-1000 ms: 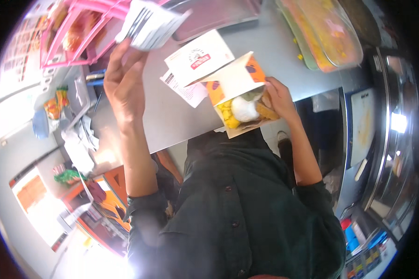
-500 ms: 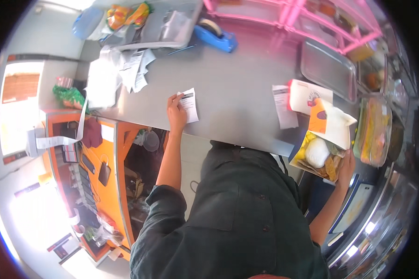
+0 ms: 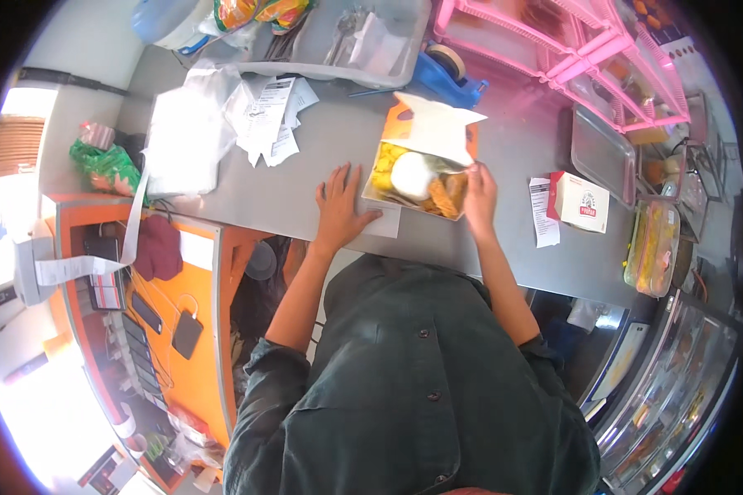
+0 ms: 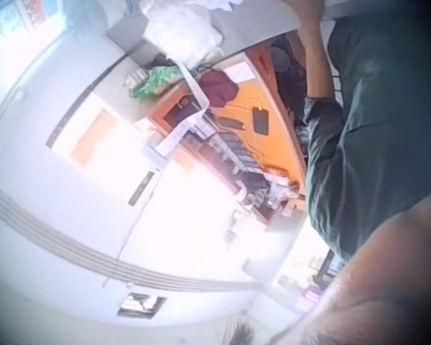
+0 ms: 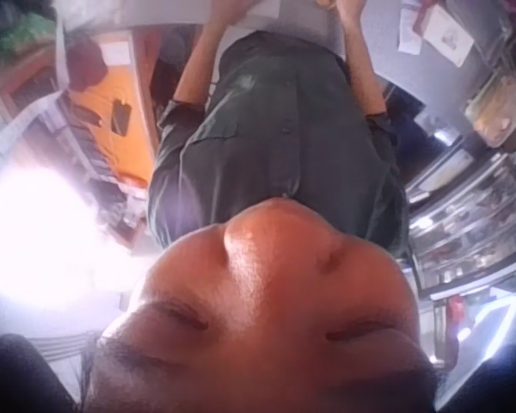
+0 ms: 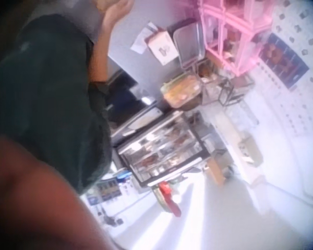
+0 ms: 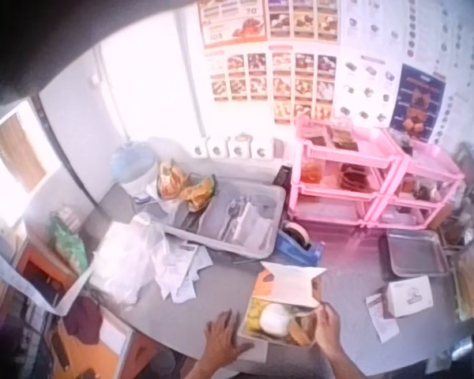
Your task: The person packs food items into a cardboard container, closes the box, and then attaches a printed receipt and places it into a clear plastic bag.
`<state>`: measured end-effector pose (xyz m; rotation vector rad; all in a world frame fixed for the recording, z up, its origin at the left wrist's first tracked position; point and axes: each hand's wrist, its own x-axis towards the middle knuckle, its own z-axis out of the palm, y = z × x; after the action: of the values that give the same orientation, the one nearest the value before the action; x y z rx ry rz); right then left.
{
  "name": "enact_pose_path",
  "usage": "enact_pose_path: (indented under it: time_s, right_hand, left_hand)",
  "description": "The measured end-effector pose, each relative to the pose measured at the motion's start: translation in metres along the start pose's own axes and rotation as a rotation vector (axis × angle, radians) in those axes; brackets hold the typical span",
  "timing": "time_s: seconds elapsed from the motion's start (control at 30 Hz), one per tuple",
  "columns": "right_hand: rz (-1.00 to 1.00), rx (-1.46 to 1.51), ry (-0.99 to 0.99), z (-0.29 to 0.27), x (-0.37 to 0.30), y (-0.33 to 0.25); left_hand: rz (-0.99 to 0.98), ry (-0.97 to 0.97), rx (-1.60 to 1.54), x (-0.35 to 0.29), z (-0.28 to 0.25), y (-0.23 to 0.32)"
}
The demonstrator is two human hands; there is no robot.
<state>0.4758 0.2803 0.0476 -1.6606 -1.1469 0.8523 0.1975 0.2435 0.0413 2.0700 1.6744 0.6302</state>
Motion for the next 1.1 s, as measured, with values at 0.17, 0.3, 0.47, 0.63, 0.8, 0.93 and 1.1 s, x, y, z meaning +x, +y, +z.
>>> enact_pose_path:
  time_s: [0.17, 0.3, 0.47, 0.63, 0.8, 0.93, 1.1]
  right_hand:
    - [-0.089, -0.384, 0.002, 0.008, 0.004, 0.003]
    - [-0.526, -0.409, 0.003, -0.011, -0.008, -0.052]
    - [-0.595, -0.758, -0.228, 0.017, 0.010, -0.056]
    - [-0.520, -0.615, -0.284, 0.025, 0.029, -0.066]
    - [-0.691, -0.688, -0.299, 0.048, 0.026, -0.052]
    - [-0.660, -0.395, -0.390, 0.066, 0.026, -0.040]
    - [-0.581, -0.392, -0.490, 0.044, 0.022, -0.074]
  left_hand:
    - [-0.080, 0.092, -0.391, 0.010, -0.019, -0.049]
    - [-0.031, 0.148, -0.427, 0.035, -0.050, -0.029]
    - [0.315, -0.006, -0.152, 0.072, -0.021, 0.045]
    - [0.192, -0.223, 0.066, 0.093, -0.004, 0.060]
    - [0.093, -0.039, 0.058, 0.091, 0.006, 0.049]
    - [0.060, -0.051, 0.287, 0.093, 0.037, 0.033]
    - [0.101, 0.060, 0.103, 0.091, 0.018, 0.042]
